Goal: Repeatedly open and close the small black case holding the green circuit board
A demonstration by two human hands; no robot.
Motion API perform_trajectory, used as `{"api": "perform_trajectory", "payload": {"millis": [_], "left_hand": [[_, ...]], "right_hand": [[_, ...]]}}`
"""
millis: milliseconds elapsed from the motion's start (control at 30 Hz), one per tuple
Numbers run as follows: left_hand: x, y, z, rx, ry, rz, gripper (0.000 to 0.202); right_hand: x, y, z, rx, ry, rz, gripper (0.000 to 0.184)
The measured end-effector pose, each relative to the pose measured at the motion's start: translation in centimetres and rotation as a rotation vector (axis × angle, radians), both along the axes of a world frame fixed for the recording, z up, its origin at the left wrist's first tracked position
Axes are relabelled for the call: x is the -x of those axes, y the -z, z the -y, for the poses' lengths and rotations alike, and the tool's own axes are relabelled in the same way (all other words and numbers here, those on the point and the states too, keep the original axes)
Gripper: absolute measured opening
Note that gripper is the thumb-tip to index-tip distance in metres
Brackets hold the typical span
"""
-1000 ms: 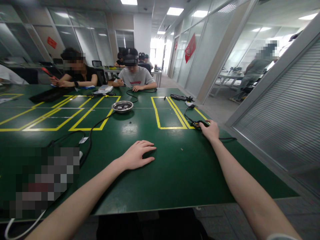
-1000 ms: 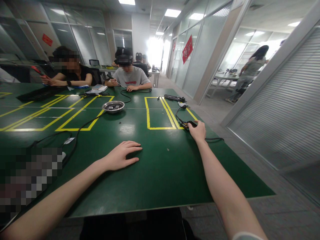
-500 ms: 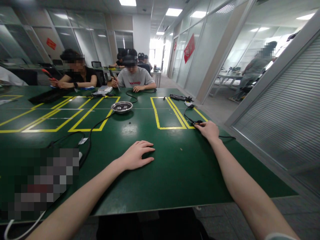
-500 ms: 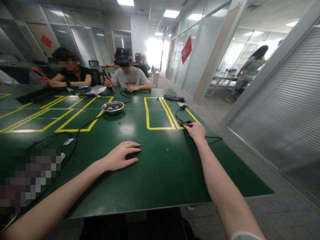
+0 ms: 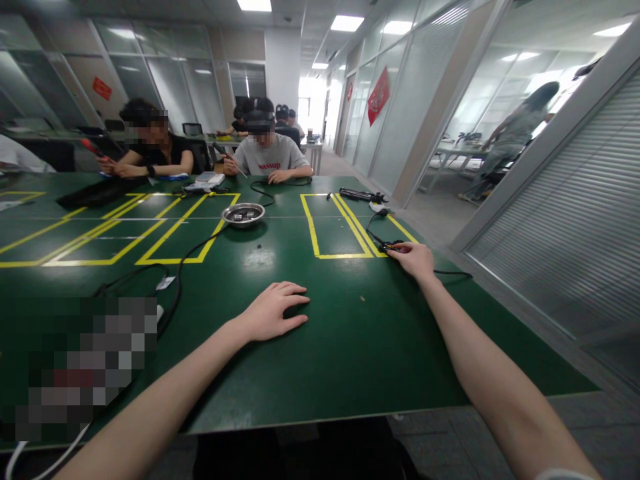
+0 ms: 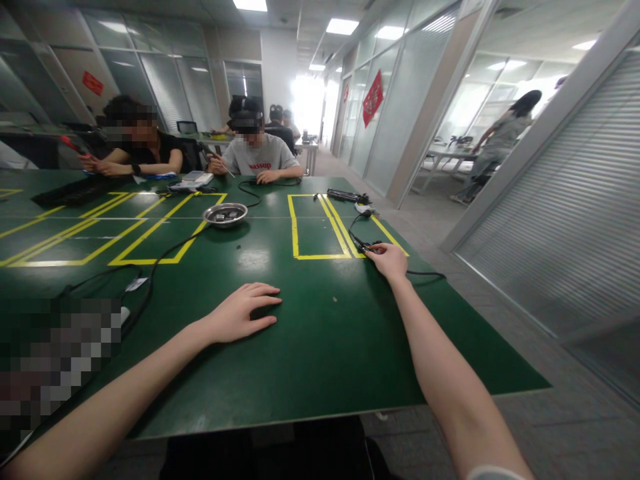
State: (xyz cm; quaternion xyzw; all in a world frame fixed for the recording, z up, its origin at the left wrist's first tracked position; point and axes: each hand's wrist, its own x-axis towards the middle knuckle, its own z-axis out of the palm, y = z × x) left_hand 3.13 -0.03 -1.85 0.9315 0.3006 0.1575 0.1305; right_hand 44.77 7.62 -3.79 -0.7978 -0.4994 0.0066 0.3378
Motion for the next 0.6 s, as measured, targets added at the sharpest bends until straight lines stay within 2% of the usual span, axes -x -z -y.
{"api": "perform_trajectory", "payload": {"millis": [233,400,500,600], "left_hand": [[-0.03,-0.12,0.07,-0.005,0.003,0.014,0.033],[-0.03,-0.12,0.09,0.001,0.002,0.008,0.033],[-0.03,-0.03,0.02,-0.003,0.006,0.010,0.033],[-0.06,0.00,0.00,0.001,0.002,0.008,0.033]], "right_hand": [[-0.23,0.41,-0.24,-0.057,-0.019,-0.033,0.040],[-0.75,0.35,-0.10,-0.153,-0.006,0.093,0.053],[-0.86,0.60,-0.02,-0.177,0.003,0.160,0.048],[-0.74,0.86,-0.01,-0.132,0.007,0.211,0.038]]}}
